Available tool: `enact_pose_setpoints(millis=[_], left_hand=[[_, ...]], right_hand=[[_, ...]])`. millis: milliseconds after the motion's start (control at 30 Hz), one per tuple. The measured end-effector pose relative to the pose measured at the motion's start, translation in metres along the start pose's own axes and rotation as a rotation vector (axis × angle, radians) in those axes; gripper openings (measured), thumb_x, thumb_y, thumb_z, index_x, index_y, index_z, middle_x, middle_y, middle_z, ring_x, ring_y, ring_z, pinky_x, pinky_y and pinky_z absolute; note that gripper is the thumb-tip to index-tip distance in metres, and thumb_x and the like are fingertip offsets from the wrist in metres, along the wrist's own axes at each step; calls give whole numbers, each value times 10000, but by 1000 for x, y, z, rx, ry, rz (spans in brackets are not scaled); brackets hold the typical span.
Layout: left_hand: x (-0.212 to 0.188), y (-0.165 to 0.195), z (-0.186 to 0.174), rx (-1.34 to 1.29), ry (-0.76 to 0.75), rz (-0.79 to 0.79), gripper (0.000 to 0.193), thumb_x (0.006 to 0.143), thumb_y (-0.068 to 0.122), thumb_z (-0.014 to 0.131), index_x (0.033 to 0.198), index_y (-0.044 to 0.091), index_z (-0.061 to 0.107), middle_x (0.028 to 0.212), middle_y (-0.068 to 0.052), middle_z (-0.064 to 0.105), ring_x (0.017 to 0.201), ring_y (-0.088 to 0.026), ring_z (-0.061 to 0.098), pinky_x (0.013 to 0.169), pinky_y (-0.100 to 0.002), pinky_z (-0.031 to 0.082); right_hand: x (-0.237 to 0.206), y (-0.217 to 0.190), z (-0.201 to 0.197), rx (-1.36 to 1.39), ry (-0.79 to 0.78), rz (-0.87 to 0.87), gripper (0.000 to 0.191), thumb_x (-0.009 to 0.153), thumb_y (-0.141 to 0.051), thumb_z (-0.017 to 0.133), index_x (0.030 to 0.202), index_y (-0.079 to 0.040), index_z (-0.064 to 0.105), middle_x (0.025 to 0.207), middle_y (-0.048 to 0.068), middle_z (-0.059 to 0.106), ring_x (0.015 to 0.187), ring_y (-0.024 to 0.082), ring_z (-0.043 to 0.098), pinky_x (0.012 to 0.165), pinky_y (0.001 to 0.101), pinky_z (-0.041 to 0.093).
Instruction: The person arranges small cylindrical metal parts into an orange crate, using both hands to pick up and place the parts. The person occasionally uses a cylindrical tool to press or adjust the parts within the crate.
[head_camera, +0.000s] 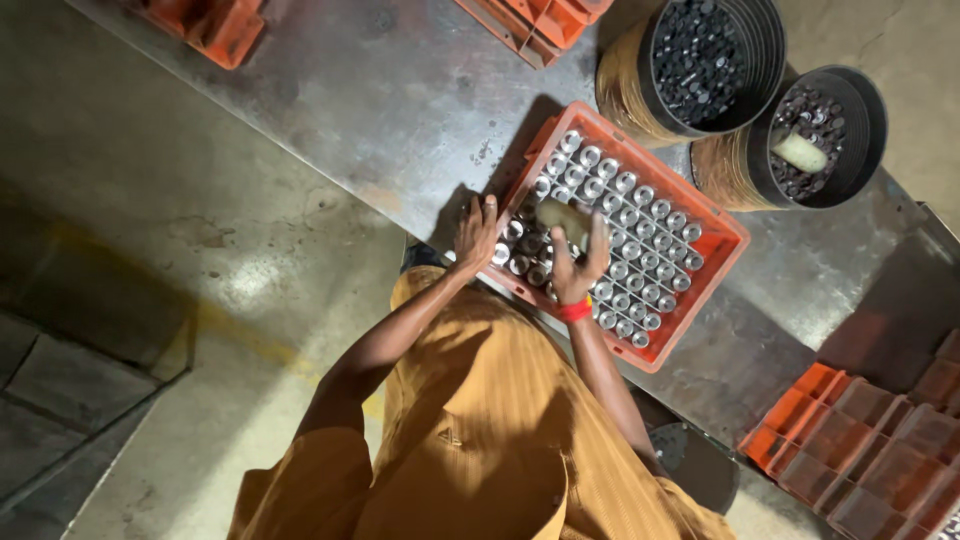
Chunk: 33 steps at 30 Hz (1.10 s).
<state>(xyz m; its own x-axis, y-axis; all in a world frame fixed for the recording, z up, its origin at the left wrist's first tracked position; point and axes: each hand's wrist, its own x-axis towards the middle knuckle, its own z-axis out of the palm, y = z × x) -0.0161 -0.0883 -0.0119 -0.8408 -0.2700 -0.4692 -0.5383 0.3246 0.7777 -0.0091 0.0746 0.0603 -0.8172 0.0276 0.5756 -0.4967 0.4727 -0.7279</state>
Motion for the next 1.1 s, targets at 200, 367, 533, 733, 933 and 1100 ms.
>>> enact_pose_setpoints(millis=[200,367,533,733,933,1100], left_hand=[[4,-6,4,117,22,86,745,1082,551,281,1528,-35,389,1391,-377,515,1208,-554,535,1040,-595,439],[1,-9,2,311,115,430,580,1117,425,255,1471,11,456,1447,-366,508,1158,-572,560,952,-611,482],[-3,2,-1,27,5,74,599,1082,526,336,1410,55,511,1340,-351,554,1136,-566,578,945,-624,472],[-2,5,-1,38,7,66,634,1061,546,353,1448,61,479,1334,-362,544,1129,-583,570,950,-628,462],[2,-5,5,132,-22,210,545,1072,471,327,1383,66,519,1273,-336,582,1087,-554,606,891,-614,504],[2,-7,4,269,48,428,440,1065,326,373,1376,44,506,1273,-354,582,1044,-567,602,806,-609,504]], right_hand=[[28,20,4,-164,-152,24,504,931,-120,805,1381,14,622,1316,216,680,1177,334,669,990,454,540],[46,26,12,-166,-208,24,508,971,-125,788,1424,-3,595,1287,193,685,1189,324,669,1034,431,537],[69,40,7,-79,-3,92,559,987,-170,758,1456,30,529,1364,212,649,1213,309,655,1063,428,512],[84,61,16,-186,-208,127,437,1003,-225,786,1380,-42,663,1333,163,719,1275,297,681,1144,443,510],[104,70,13,-97,99,108,543,1043,-244,738,1487,-23,517,1470,203,589,1349,320,610,1173,446,485],[109,70,22,-164,-294,-11,561,1032,-179,742,1524,-13,530,1482,258,608,1392,397,562,1176,498,420]])
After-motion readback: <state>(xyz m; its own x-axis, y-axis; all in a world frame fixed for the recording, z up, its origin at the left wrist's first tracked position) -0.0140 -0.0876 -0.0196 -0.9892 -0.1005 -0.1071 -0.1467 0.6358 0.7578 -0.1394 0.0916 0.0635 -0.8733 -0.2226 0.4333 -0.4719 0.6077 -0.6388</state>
